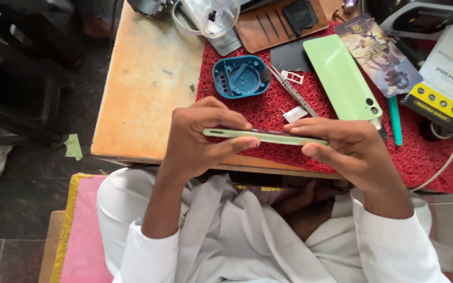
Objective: The person assembles a smartphone by aligning the internal components with the light green back cover. They use a small metal tool to press the edges and secure the casing. Finally, the person powers on the device to verify the screen functionality.
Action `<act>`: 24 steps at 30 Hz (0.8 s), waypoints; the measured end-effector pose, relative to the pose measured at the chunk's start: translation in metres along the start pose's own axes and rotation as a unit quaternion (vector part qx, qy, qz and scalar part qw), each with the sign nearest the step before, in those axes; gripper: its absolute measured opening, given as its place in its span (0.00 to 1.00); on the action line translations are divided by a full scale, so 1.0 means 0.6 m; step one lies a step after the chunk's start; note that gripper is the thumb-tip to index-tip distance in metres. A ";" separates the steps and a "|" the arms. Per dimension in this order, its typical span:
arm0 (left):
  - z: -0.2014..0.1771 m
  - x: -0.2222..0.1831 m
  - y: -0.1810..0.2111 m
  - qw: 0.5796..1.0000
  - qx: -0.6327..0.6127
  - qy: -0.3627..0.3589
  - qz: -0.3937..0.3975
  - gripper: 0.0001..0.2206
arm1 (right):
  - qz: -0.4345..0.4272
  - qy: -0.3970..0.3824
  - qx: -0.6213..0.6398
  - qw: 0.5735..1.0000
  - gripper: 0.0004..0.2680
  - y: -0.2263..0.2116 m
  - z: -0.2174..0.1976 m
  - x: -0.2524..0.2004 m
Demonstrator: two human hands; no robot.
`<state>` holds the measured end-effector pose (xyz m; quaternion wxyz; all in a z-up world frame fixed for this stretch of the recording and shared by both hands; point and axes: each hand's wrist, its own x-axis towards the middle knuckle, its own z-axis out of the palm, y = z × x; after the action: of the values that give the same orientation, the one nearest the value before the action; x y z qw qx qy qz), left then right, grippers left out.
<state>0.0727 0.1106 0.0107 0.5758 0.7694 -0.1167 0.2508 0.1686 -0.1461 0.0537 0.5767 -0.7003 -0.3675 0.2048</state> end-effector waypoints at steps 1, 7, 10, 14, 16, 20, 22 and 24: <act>0.000 0.004 -0.001 1.000 -0.010 -0.006 -0.005 0.10 | 0.008 0.028 -0.025 0.999 0.10 0.010 0.001 -0.012; 0.004 0.009 0.001 0.999 -0.026 -0.025 0.024 0.09 | 0.036 0.091 0.023 0.995 0.09 0.026 0.012 -0.038; 0.003 0.006 0.000 1.000 -0.006 -0.023 0.017 0.09 | 0.033 0.106 0.038 0.993 0.09 0.022 0.021 -0.040; 0.003 0.008 0.002 1.000 0.011 -0.027 -0.009 0.10 | 0.047 0.121 0.045 0.990 0.09 0.014 0.030 -0.037; 0.003 0.011 0.001 1.000 0.008 -0.029 -0.008 0.10 | 0.050 0.127 0.005 0.991 0.09 0.006 0.034 -0.034; 0.002 0.006 0.003 0.999 -0.006 -0.033 -0.011 0.10 | 0.038 0.140 -0.080 0.986 0.08 -0.013 0.048 -0.032; 0.005 0.001 0.002 0.999 -0.007 -0.030 -0.011 0.11 | 0.051 0.139 -0.134 0.980 0.08 -0.021 0.049 -0.031; 0.002 0.000 0.001 1.000 -0.005 -0.029 -0.010 0.12 | 0.042 0.139 -0.155 0.977 0.08 -0.024 0.054 -0.025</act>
<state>0.0726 0.1090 0.0110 0.5787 0.7745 -0.1264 0.2221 0.1317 -0.1348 0.0575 0.4979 -0.8175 -0.2809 0.0701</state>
